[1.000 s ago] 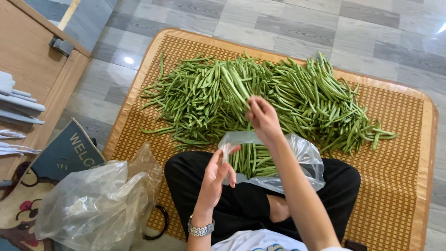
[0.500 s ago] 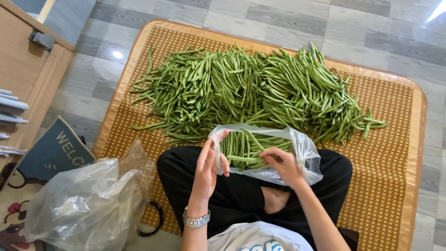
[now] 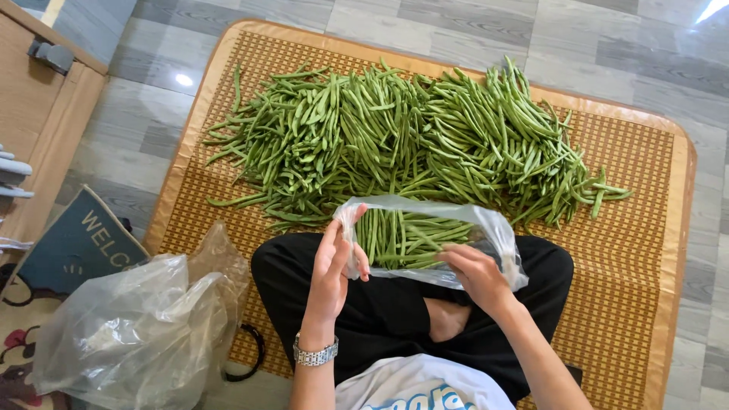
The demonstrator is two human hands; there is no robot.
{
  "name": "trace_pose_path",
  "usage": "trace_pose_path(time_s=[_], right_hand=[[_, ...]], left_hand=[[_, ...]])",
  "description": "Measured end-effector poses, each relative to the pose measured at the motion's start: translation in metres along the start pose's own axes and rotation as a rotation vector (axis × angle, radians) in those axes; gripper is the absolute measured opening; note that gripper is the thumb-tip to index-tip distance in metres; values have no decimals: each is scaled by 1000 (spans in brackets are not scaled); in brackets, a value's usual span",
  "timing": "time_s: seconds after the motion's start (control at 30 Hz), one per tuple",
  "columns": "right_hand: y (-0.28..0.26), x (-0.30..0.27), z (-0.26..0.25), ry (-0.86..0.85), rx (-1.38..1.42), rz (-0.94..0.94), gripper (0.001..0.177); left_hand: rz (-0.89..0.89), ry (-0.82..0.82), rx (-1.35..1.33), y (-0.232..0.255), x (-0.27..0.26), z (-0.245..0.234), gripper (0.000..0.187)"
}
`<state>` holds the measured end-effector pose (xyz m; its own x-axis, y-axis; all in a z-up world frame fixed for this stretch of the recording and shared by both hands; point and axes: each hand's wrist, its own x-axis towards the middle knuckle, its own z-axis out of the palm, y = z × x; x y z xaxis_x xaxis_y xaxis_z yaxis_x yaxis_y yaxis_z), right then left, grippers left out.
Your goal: Bagging green beans from a pile on the floor into a plastic bag.
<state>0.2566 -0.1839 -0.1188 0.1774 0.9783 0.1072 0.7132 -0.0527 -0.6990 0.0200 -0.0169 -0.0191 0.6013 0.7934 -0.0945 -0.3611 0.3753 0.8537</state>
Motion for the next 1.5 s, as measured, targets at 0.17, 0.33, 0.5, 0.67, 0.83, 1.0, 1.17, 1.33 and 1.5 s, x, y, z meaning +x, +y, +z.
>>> trace_pose_path(time_s=[0.17,0.33,0.5,0.67,0.83,1.0,1.17,1.33,1.5], right_hand=[[13,0,-2,-231,-67,-166,28],[21,8,-9,-255,-194,-143,37],[112,-12,43,-266,-455,-94,31],[102,-6,42,-253,-628,-133,29],[128,-2,61,-210,-686,-92,22],[118,-4,65,-359,-956,-21,14],[135,-19,70,-758,-879,471,111],[136,-22,65,-769,-960,537,124],[170,-16,127,-181,-1041,89,17]], left_hand=[[7,-17,26,6,3,6,75],[2,-19,12,4,0,3,77],[2,-20,11,1,1,5,76],[-9,-11,5,1,2,5,76],[-10,-22,30,5,0,6,75],[-26,-15,42,7,-1,6,74],[-24,-43,35,5,-1,5,76],[-27,-54,36,3,-1,6,78],[-34,-52,51,3,1,10,75]])
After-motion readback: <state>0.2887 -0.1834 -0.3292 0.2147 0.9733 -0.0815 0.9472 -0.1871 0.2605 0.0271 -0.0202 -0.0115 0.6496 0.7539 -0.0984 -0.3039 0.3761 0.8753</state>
